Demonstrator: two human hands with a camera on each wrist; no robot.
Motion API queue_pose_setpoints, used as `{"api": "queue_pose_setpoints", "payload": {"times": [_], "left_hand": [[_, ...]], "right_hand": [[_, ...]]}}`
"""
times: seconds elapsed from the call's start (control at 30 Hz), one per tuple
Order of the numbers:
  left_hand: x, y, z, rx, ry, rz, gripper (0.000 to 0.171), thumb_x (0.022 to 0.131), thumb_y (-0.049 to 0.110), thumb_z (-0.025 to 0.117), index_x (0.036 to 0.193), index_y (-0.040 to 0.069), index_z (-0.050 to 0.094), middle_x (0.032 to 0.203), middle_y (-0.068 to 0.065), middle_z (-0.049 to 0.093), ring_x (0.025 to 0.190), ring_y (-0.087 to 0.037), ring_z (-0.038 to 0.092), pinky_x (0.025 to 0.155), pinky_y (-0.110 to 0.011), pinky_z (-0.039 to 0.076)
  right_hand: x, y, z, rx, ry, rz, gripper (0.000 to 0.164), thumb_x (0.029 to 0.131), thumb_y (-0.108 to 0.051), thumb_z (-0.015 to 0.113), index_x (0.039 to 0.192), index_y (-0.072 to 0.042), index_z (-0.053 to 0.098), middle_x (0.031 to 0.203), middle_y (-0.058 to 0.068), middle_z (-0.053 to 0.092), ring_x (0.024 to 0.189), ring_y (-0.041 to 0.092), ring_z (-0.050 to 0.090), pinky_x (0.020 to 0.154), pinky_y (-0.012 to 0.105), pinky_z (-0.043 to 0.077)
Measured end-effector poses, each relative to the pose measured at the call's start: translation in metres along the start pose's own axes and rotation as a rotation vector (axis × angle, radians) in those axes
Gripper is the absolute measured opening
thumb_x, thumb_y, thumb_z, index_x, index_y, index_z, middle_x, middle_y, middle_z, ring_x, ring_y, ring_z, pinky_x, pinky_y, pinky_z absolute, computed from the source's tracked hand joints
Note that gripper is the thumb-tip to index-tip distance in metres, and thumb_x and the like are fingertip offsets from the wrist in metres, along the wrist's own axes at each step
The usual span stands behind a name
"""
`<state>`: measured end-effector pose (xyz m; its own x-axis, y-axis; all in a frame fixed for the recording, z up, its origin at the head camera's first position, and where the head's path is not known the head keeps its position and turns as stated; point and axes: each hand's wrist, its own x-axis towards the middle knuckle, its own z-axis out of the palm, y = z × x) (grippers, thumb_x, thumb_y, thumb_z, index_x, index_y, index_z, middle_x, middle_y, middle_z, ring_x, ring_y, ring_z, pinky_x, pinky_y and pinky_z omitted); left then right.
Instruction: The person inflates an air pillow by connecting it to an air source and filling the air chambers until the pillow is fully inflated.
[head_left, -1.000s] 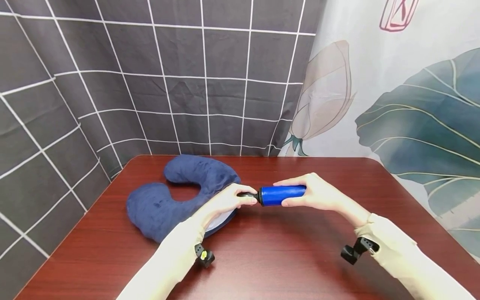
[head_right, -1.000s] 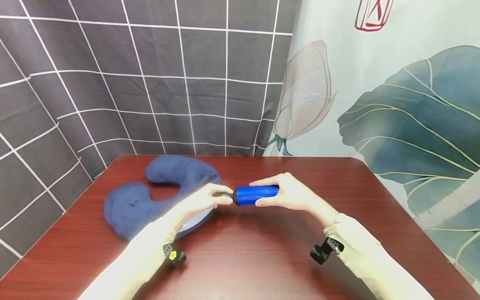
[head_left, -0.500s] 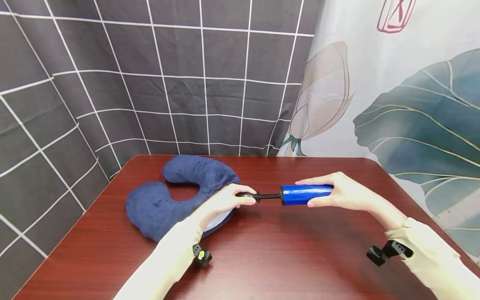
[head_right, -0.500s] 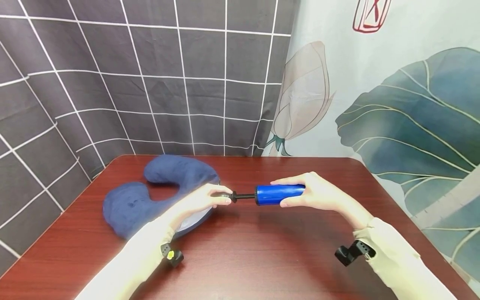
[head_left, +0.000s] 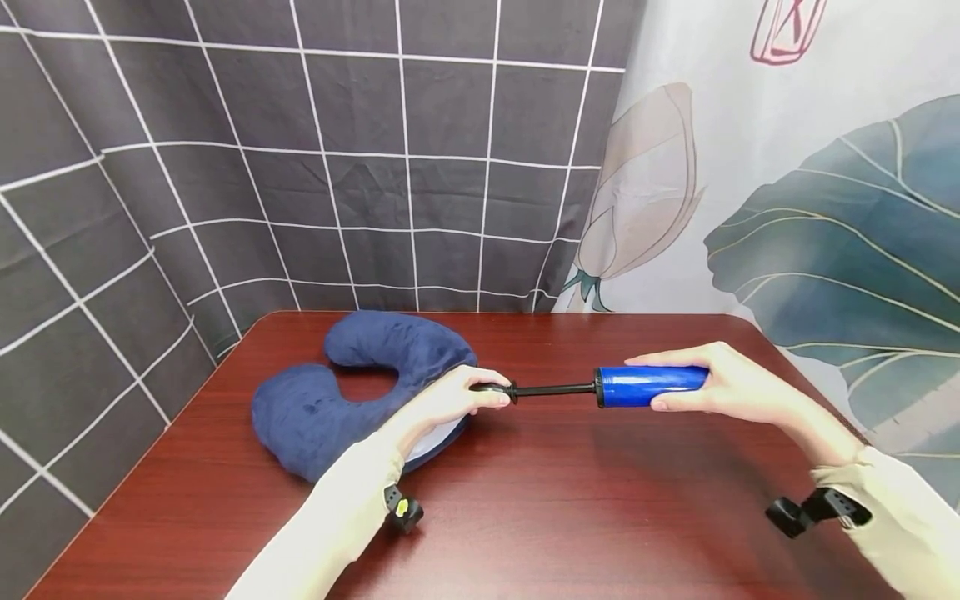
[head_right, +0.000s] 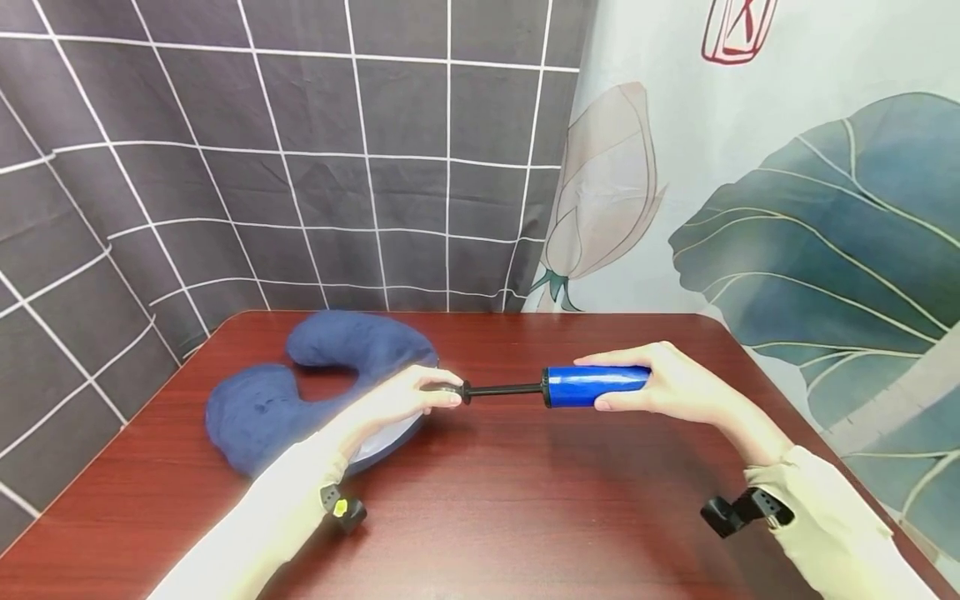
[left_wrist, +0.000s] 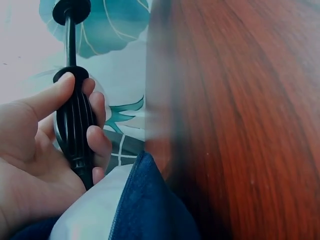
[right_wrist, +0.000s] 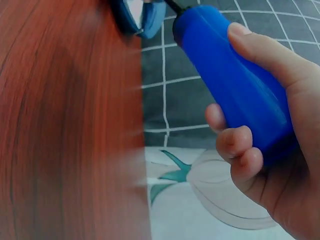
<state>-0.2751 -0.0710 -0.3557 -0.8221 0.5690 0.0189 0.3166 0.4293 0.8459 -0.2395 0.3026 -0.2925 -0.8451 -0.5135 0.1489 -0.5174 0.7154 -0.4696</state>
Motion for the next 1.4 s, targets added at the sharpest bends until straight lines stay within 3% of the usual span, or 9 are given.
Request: {"api": "queue_pose_setpoints", "payload": {"times": [0.23,0.57,0.8,1.07,1.4], "left_hand": [[-0.001,0.003,0.004,-0.033,0.021,-0.025,0.025,0.091,0.022,0.068,0.111,0.008,0.071,0.095,-0.004,0.07,0.08,-0.008,0.053,0.067,-0.024,0.044],[0.0,0.0,0.006,-0.018,0.024,-0.034,0.026,0.091,0.022,0.069,0.112,0.008,0.072,0.095,-0.006,0.068,0.075,-0.01,0.051,0.064,-0.023,0.042],[0.003,0.0,0.003,0.021,-0.006,-0.002,0.028,0.092,0.025,0.068,0.115,0.009,0.071,0.099,-0.008,0.07,0.078,-0.018,0.056,0.065,-0.023,0.046],[0.0,0.003,-0.003,0.081,-0.004,0.01,0.025,0.092,0.026,0.067,0.112,0.011,0.071,0.097,-0.004,0.07,0.078,-0.007,0.054,0.066,-0.022,0.046],[0.0,-0.003,-0.006,0.149,0.022,0.043,0.024,0.092,0.027,0.068,0.112,0.015,0.071,0.102,-0.003,0.072,0.083,-0.007,0.057,0.07,-0.022,0.049]], "right_hand": [[0.025,-0.009,0.032,0.16,-0.055,0.039,0.049,0.081,-0.039,0.08,0.128,-0.033,0.065,0.116,0.003,0.071,0.087,0.019,0.066,0.063,0.029,0.056],[0.056,-0.031,0.069,0.175,-0.061,-0.038,0.049,0.082,-0.043,0.077,0.129,-0.033,0.065,0.123,-0.005,0.07,0.098,0.016,0.068,0.076,0.027,0.056],[0.052,-0.035,0.059,0.099,-0.057,-0.049,0.054,0.081,-0.046,0.078,0.131,-0.032,0.064,0.122,-0.005,0.07,0.095,0.015,0.067,0.073,0.026,0.055],[0.033,-0.021,0.04,0.061,-0.034,-0.027,0.053,0.08,-0.043,0.08,0.13,-0.035,0.064,0.118,-0.002,0.071,0.091,0.016,0.066,0.069,0.026,0.055],[-0.001,0.002,0.012,0.022,0.016,0.015,0.053,0.081,-0.035,0.081,0.13,-0.033,0.064,0.111,-0.008,0.071,0.081,0.008,0.063,0.061,0.024,0.051]]}}
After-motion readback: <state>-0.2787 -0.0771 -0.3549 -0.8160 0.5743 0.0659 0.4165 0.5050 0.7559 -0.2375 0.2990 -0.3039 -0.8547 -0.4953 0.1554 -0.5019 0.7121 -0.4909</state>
